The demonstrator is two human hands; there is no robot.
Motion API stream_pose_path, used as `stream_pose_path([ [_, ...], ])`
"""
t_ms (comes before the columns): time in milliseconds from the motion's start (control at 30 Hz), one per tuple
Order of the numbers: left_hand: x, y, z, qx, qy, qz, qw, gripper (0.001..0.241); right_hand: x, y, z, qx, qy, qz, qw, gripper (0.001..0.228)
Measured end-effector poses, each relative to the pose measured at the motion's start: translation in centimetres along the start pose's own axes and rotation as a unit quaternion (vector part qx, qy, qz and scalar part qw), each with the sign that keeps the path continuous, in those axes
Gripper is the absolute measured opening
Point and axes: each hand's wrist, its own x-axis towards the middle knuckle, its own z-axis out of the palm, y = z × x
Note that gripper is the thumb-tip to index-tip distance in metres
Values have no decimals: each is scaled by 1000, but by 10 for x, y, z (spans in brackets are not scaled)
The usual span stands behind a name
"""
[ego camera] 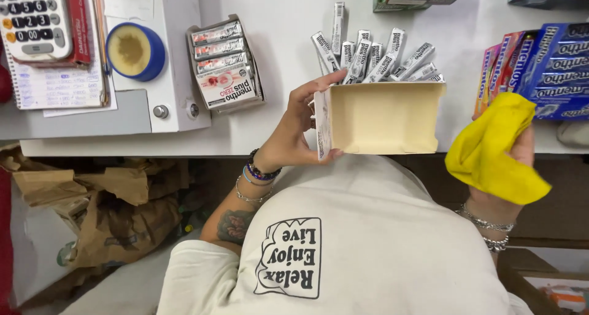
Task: Organizing and cleaning small product packages like gum and mints at a checkout counter using a cloth.
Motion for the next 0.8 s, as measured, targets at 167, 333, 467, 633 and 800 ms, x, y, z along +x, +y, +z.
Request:
stream_pose_path([
  [167, 34, 9, 23, 135, -35, 24, 990, 77, -34, -20, -20, -315, -10, -407, 858, 34],
  [333, 58, -13, 72, 122, -97, 95, 983, 68, -81, -60, 19, -514, 18, -500, 697, 30],
  [467, 57, -12, 119, 214, -165, 212, 939, 37, -81, -45, 33, -585, 85, -487, 643, 29],
  [633, 48, -54, 142, 237, -134, 281, 920, 57, -81, -27, 19, -491, 30, -495, 716, 24],
  [800, 54, -58, 145, 200, -172, 252, 931, 56, -90, -19, 18, -460, -53, -481, 745, 17],
])
